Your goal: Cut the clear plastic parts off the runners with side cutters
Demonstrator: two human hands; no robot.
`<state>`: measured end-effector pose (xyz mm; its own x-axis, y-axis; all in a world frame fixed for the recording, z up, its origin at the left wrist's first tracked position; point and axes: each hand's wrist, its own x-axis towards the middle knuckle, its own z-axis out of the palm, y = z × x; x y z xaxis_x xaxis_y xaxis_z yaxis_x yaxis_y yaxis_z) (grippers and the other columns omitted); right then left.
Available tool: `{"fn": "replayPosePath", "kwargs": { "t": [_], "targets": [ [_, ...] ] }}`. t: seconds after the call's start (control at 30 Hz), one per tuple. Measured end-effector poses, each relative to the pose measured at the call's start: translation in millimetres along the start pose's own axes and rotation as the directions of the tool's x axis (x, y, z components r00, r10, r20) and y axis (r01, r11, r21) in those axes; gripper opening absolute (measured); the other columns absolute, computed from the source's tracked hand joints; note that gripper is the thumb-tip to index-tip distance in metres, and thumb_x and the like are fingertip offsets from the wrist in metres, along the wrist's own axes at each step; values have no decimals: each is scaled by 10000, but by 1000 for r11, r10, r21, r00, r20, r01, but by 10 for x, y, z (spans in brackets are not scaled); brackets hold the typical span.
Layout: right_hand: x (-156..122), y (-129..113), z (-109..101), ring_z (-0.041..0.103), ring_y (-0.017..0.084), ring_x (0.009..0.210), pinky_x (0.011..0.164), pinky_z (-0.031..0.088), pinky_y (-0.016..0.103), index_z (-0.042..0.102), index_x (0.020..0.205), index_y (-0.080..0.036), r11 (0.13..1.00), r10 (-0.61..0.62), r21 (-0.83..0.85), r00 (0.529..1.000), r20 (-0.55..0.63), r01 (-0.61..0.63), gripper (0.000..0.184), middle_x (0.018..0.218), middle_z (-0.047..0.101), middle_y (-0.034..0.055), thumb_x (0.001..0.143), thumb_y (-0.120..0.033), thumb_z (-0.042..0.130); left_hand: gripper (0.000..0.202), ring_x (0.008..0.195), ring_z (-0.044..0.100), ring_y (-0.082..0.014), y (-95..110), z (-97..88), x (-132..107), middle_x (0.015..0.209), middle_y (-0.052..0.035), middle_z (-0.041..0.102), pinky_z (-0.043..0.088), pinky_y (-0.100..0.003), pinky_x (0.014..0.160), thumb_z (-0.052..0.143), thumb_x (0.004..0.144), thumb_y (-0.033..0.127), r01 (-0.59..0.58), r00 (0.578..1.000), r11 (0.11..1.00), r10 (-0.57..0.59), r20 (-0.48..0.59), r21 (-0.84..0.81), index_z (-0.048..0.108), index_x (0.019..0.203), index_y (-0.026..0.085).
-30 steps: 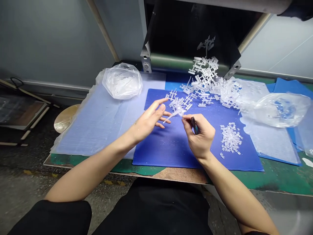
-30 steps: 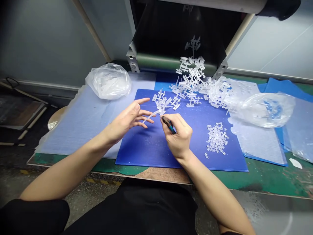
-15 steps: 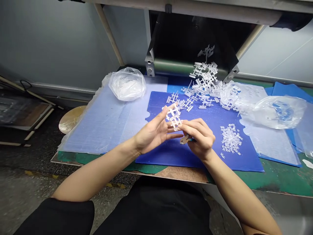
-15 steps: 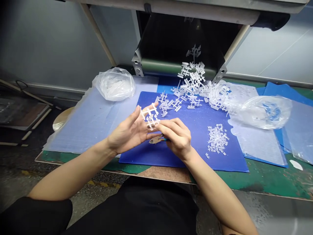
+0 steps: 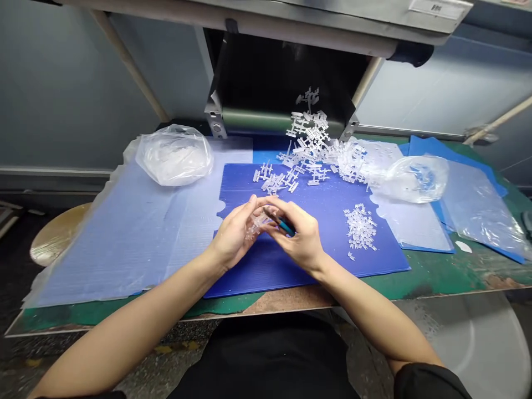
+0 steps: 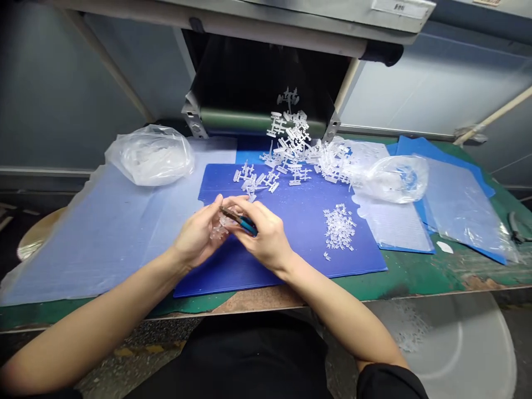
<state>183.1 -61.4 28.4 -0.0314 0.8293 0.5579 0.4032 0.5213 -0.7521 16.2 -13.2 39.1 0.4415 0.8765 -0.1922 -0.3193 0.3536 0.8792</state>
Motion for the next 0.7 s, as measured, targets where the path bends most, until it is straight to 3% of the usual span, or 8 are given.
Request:
{"fn": "replayPosePath", "kwargs": {
  "t": [0.13,0.27,0.4,0.47,0.53,0.6,0.7],
  "targets": [
    [36,41,-10,753,201,872,862,617,352,758,1087,-215,987,134,80,990,41,-137,130,984,804,43,977,-284,762,586,1196,758,-234,-6,-23,-60,1356,-125,771,604,-316,1017,572,1022,650,73,996,997,-74,57,21,725,1378,211],
    [44,-5,1,762,199,868,848,619,342,734,1039,-207,949,255,177,965,60,-262,170,967,805,30,1009,-374,725,530,1420,637,-279,15,-2,-130,1531,-113,669,554,-357,1135,657,1001,570,-39,978,994,18,209,99,712,1429,262],
    [24,-118,-34,700,181,825,821,587,331,699,1135,-220,920,339,191,940,46,-341,262,960,749,22,996,-438,736,375,1168,748,-236,29,-19,-95,1286,-110,792,590,-354,1052,676,1005,503,-134,987,985,123,105,105,820,1222,232],
    [10,-187,-92,614,163,773,765,538,317,661,1148,-222,904,386,175,921,55,-389,275,930,675,14,1008,-453,716,428,1004,751,-187,55,-66,-33,1066,-93,810,601,-321,1005,612,1031,547,-183,982,982,182,41,34,846,1117,199],
    [-6,-258,-149,551,153,739,709,491,307,631,1034,-215,874,428,180,890,158,-452,271,878,610,7,1055,-485,639,551,908,730,-171,101,-118,24,892,-80,763,613,-320,982,543,1038,624,-177,984,980,179,6,-92,847,1052,165],
    [-23,-322,-173,536,150,710,681,470,306,591,936,-214,806,460,201,804,378,-556,363,810,582,-5,1111,-525,522,634,879,728,-180,147,-151,56,833,-78,726,619,-353,1003,512,1022,691,-112,993,973,116,9,-203,833,1024,146],
    [-58,-384,-145,520,148,685,682,462,311,580,957,-225,672,471,135,561,680,-728,443,788,571,-22,1140,-592,413,632,897,742,-196,162,-147,70,892,-98,744,615,-378,1029,510,1020,693,-46,998,968,58,40,-248,811,989,139]
  ]
}}
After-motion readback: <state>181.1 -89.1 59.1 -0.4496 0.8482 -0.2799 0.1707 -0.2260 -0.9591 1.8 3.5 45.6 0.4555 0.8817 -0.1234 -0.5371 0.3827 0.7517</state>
